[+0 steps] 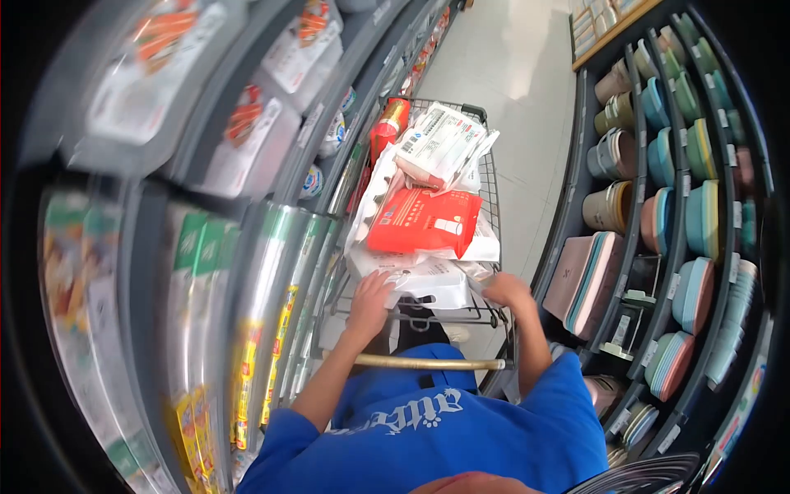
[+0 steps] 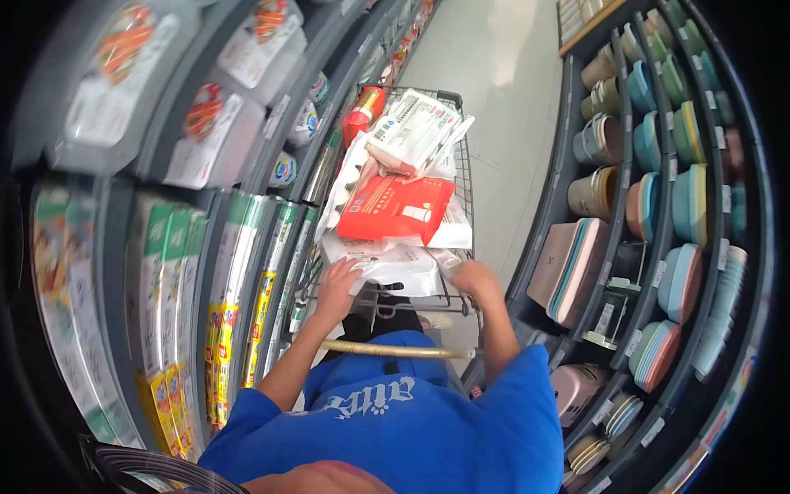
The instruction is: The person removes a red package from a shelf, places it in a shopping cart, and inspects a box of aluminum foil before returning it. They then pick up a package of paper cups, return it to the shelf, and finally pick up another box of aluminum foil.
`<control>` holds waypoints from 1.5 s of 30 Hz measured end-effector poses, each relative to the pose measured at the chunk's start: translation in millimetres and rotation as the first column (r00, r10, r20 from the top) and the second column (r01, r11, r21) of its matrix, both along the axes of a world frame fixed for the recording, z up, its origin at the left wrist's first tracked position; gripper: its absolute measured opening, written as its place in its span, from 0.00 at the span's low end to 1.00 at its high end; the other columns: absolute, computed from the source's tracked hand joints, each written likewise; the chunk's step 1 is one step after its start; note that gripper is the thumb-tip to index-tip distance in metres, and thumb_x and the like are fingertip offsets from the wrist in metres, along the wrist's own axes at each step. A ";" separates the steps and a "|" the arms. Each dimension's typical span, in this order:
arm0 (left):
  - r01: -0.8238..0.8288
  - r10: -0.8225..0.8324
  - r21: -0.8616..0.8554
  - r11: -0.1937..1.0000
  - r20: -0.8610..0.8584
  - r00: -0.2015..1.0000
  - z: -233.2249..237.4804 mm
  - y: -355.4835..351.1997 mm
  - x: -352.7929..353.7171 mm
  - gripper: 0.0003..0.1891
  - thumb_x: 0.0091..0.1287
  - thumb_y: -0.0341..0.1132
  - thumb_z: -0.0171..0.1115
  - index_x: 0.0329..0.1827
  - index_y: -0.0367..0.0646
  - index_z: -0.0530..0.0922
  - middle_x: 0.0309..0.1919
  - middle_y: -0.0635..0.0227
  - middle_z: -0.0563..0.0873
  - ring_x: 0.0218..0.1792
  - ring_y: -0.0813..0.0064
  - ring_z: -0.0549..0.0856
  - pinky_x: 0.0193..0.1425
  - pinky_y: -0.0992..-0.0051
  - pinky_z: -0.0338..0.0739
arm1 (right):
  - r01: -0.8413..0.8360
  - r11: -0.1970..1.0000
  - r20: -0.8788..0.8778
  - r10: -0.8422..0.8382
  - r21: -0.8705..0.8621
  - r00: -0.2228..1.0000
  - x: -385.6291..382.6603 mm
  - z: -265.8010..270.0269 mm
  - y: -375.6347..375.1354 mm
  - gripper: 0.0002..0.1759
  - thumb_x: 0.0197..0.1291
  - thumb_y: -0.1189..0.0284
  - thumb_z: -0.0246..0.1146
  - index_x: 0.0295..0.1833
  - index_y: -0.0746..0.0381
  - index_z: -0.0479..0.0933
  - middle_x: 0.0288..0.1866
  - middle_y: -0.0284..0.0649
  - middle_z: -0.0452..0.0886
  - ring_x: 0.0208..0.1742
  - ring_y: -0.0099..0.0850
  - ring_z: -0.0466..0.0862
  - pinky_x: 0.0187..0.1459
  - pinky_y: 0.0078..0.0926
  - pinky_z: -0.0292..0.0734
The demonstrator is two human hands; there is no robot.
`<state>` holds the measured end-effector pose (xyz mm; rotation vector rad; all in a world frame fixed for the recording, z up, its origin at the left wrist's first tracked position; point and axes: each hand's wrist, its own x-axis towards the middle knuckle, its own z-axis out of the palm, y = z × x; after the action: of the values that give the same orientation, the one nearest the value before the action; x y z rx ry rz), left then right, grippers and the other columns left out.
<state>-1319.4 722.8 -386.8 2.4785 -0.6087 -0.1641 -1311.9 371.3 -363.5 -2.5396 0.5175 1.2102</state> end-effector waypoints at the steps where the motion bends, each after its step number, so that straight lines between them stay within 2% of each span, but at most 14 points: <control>1: 0.000 -0.001 0.016 1.000 0.024 1.000 -5.0 1.1 -8.1 0.25 0.54 0.20 0.57 0.58 0.37 0.80 0.68 0.53 0.76 0.72 0.50 0.70 0.76 0.53 0.63 | -0.020 0.996 0.139 0.033 -0.092 0.990 -12.9 41.3 2.0 0.29 0.51 0.54 0.65 0.49 0.68 0.85 0.48 0.59 0.86 0.53 0.54 0.86 0.56 0.46 0.81; 3: 0.014 -0.018 0.134 0.991 0.026 1.000 -0.5 2.5 -26.6 0.29 0.60 0.25 0.61 0.68 0.38 0.73 0.72 0.51 0.70 0.74 0.51 0.67 0.76 0.53 0.63 | -0.035 0.980 0.283 0.091 -0.195 0.955 -43.9 110.9 -1.8 0.30 0.51 0.56 0.65 0.52 0.69 0.83 0.47 0.57 0.87 0.51 0.53 0.87 0.54 0.46 0.81; 6: -0.061 0.039 -0.113 0.992 -0.186 0.982 36.7 9.1 -46.4 0.35 0.64 0.32 0.65 0.76 0.38 0.64 0.74 0.48 0.67 0.76 0.50 0.66 0.78 0.55 0.61 | 0.134 0.990 0.392 -0.106 -0.045 0.914 -84.5 200.4 2.9 0.29 0.54 0.58 0.67 0.53 0.70 0.82 0.49 0.58 0.86 0.52 0.53 0.87 0.59 0.43 0.80; 7: -0.070 0.031 -0.181 0.981 -0.211 0.977 45.7 15.2 -53.0 0.41 0.66 0.41 0.69 0.78 0.37 0.59 0.74 0.45 0.67 0.75 0.49 0.67 0.77 0.56 0.62 | 0.283 0.930 0.409 -0.359 0.235 0.839 -99.3 226.5 10.0 0.28 0.57 0.62 0.68 0.56 0.72 0.81 0.44 0.56 0.87 0.47 0.47 0.89 0.49 0.39 0.83; 8: -0.093 0.022 -0.313 0.945 -0.224 0.974 54.6 21.0 -62.5 0.39 0.67 0.39 0.68 0.78 0.37 0.60 0.74 0.45 0.67 0.72 0.52 0.72 0.74 0.58 0.67 | 0.115 0.953 0.514 -0.250 0.279 0.821 -115.4 214.5 -14.1 0.27 0.61 0.63 0.66 0.61 0.71 0.79 0.40 0.51 0.87 0.37 0.38 0.89 0.31 0.32 0.83; 13: -0.304 -0.056 -0.772 0.559 -0.400 0.915 140.3 53.2 -110.8 0.44 0.68 0.35 0.68 0.82 0.39 0.49 0.73 0.49 0.69 0.67 0.58 0.77 0.70 0.62 0.72 | -0.001 0.315 0.189 -0.565 0.949 0.804 -150.0 220.7 7.9 0.32 0.63 0.60 0.63 0.62 0.77 0.75 0.35 0.50 0.86 0.18 0.34 0.82 0.17 0.22 0.72; 16: -0.157 0.020 -0.950 0.271 -0.157 0.987 192.6 80.1 -138.4 0.43 0.71 0.34 0.64 0.83 0.42 0.46 0.70 0.54 0.71 0.67 0.64 0.77 0.66 0.65 0.75 | -0.024 -0.071 -0.012 -0.478 0.997 0.878 -146.1 183.4 36.5 0.35 0.64 0.58 0.58 0.59 0.82 0.74 0.33 0.61 0.84 0.13 0.40 0.79 0.10 0.28 0.70; 18: -0.005 0.105 -0.954 0.298 0.028 0.994 227.3 103.2 -158.8 0.41 0.72 0.35 0.63 0.82 0.42 0.49 0.67 0.57 0.74 0.63 0.69 0.79 0.59 0.68 0.79 | 0.110 -0.281 -0.211 -0.362 0.953 0.908 -140.0 160.6 66.0 0.35 0.65 0.56 0.56 0.59 0.81 0.74 0.35 0.66 0.83 0.13 0.44 0.79 0.07 0.30 0.70; 20: -0.131 0.011 -0.983 0.132 -0.131 0.991 246.9 126.6 -195.6 0.37 0.73 0.34 0.61 0.81 0.40 0.53 0.64 0.57 0.75 0.56 0.68 0.82 0.52 0.70 0.81 | 0.242 -0.417 -0.390 -0.318 0.876 0.864 -139.4 138.6 90.6 0.36 0.67 0.53 0.53 0.62 0.78 0.72 0.40 0.71 0.83 0.13 0.50 0.79 0.04 0.30 0.68; 27: -0.017 0.233 -0.999 0.029 -0.010 0.972 283.2 166.8 -266.5 0.32 0.73 0.31 0.59 0.76 0.31 0.58 0.66 0.52 0.73 0.58 0.65 0.81 0.58 0.65 0.80 | 0.404 -0.371 -0.508 -0.243 0.836 0.826 -138.3 167.8 160.4 0.35 0.67 0.56 0.53 0.66 0.77 0.67 0.49 0.69 0.82 0.17 0.49 0.82 0.03 0.30 0.69; 32: 0.040 0.314 -0.996 0.080 0.064 0.947 295.6 186.1 -291.9 0.29 0.74 0.26 0.58 0.76 0.35 0.59 0.63 0.55 0.77 0.61 0.68 0.81 0.63 0.68 0.78 | 0.339 -0.306 -0.439 -0.372 0.890 0.818 -147.4 192.7 201.5 0.38 0.65 0.58 0.56 0.72 0.73 0.63 0.61 0.64 0.79 0.44 0.54 0.89 0.19 0.37 0.85; 34: 0.016 0.344 -0.998 0.063 0.037 0.938 298.8 189.3 -299.3 0.27 0.74 0.26 0.57 0.75 0.34 0.61 0.62 0.55 0.77 0.59 0.70 0.81 0.61 0.70 0.79 | 0.370 -0.346 -0.459 -0.224 0.862 0.860 -143.5 194.8 202.2 0.37 0.65 0.57 0.56 0.72 0.73 0.64 0.61 0.63 0.79 0.46 0.54 0.87 0.23 0.37 0.85; 37: -0.040 0.399 -0.998 0.058 -0.013 0.917 300.6 192.5 -307.6 0.26 0.75 0.26 0.57 0.73 0.34 0.62 0.62 0.56 0.77 0.57 0.72 0.82 0.58 0.71 0.79 | 0.370 -0.254 -0.436 -0.303 0.894 0.847 -142.4 198.8 206.0 0.35 0.65 0.56 0.55 0.66 0.76 0.69 0.52 0.65 0.83 0.26 0.49 0.88 0.06 0.29 0.73; 45: -0.149 0.521 -0.988 0.040 -0.107 0.847 302.9 195.3 -312.6 0.21 0.77 0.29 0.53 0.70 0.35 0.64 0.60 0.58 0.77 0.50 0.76 0.83 0.51 0.74 0.81 | 0.385 -0.147 -0.411 -0.407 0.911 0.816 -148.3 221.7 220.2 0.37 0.68 0.52 0.52 0.67 0.76 0.69 0.45 0.68 0.83 0.16 0.46 0.83 0.02 0.26 0.67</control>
<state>-1632.0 918.1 -83.9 1.1439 -0.0484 0.6581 -1460.2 591.5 -141.8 -0.9028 0.1947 0.7396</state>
